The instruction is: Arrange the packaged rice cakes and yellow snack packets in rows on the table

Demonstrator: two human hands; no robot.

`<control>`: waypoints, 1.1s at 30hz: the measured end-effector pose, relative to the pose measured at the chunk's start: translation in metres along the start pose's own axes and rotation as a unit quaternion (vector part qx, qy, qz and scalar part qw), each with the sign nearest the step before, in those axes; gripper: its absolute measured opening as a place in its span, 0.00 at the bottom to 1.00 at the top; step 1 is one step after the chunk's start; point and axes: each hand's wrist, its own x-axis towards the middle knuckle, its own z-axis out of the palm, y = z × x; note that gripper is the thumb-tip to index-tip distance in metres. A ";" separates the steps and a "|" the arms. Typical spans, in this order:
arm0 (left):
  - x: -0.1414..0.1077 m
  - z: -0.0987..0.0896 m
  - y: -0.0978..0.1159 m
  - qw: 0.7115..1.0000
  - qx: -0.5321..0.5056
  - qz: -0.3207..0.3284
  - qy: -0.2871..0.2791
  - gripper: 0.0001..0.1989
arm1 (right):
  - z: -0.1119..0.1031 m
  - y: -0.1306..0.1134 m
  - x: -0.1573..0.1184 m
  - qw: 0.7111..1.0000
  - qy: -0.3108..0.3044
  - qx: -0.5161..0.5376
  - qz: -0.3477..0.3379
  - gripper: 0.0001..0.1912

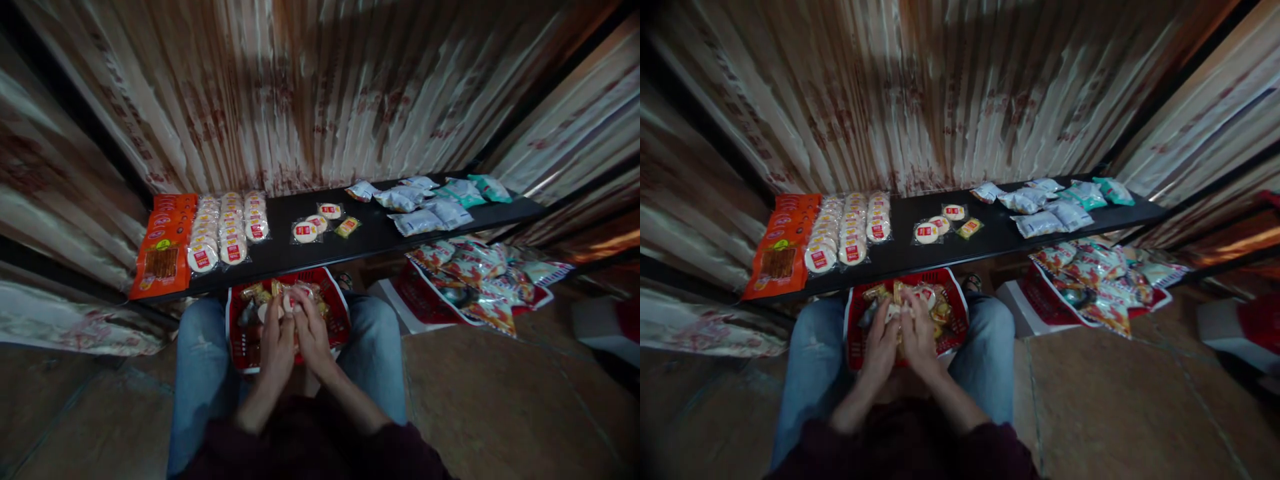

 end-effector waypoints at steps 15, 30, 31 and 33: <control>0.035 -0.020 -0.091 0.980 0.013 -0.174 0.095 0.26 | 0.015 0.126 0.016 0.975 0.000 -0.201 0.090 0.16; 0.024 -0.026 -0.083 0.942 -0.284 -0.180 -0.001 0.21 | 0.016 0.108 0.011 0.976 -0.169 0.019 0.134 0.17; 0.022 -0.027 -0.081 0.936 -0.301 -0.181 -0.017 0.21 | 0.015 0.106 0.011 0.978 -0.167 0.014 0.124 0.16; 0.019 -0.029 -0.078 0.922 -0.329 -0.198 -0.045 0.21 | 0.014 0.105 0.010 0.984 -0.156 -0.006 0.090 0.14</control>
